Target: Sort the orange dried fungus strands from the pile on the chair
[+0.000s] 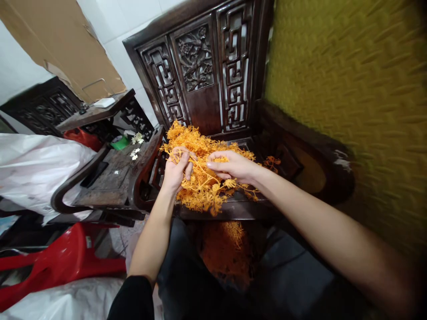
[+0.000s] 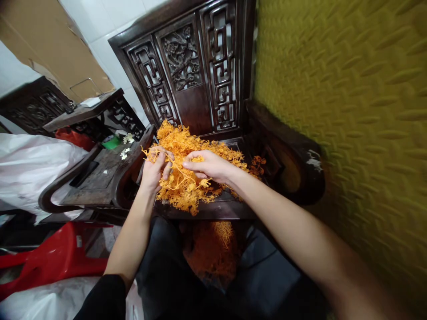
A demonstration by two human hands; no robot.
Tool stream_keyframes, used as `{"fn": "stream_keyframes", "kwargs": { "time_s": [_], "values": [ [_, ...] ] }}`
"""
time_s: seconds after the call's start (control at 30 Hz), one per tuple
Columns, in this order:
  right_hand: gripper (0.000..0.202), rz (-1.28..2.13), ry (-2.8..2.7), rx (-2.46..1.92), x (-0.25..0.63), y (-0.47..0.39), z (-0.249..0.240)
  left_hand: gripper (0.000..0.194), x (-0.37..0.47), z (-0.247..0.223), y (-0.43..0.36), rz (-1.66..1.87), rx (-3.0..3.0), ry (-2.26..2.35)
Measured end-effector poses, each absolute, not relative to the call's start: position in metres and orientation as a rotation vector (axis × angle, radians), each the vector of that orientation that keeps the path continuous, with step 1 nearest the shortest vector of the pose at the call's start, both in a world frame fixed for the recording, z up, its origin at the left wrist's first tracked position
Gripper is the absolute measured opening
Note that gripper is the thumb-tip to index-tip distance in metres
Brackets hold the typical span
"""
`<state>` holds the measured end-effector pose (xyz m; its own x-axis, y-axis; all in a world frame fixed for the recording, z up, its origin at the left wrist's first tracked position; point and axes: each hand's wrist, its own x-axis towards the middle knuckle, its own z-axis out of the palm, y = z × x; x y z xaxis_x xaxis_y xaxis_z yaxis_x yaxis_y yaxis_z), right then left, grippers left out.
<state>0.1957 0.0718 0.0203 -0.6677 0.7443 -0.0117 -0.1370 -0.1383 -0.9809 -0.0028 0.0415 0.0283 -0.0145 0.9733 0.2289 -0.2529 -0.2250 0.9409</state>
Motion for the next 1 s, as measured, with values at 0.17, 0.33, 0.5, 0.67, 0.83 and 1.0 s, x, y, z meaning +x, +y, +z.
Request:
{"fn": "stream_keyframes", "kwargs": {
  "time_s": [0.17,0.33,0.5,0.67,0.83,1.0],
  "values": [
    [0.037,1.440,-1.526,-0.834,0.193,0.073,0.021,0.056,0.003,0.021,0.041,1.270,1.255,1.017],
    [0.024,0.914,-1.695,-0.901,0.186,0.071,0.019,0.034,0.012,0.023,0.038,1.262,1.307,1.150],
    [0.021,0.689,-1.539,-0.986,0.173,0.070,0.013,0.027,0.014,0.033,0.042,1.299,1.176,1.082],
    [0.018,0.658,-1.170,-1.011,0.193,0.100,0.016,0.026,0.004,0.036,0.039,1.274,1.048,0.988],
    [0.007,0.725,-1.169,-0.942,0.218,0.101,0.031,0.030,0.000,0.026,0.047,1.402,0.929,1.066],
    [0.022,0.470,-1.621,-0.784,0.203,0.058,0.050,0.034,0.004,0.019,0.058,1.383,0.715,1.095]
  ]
}}
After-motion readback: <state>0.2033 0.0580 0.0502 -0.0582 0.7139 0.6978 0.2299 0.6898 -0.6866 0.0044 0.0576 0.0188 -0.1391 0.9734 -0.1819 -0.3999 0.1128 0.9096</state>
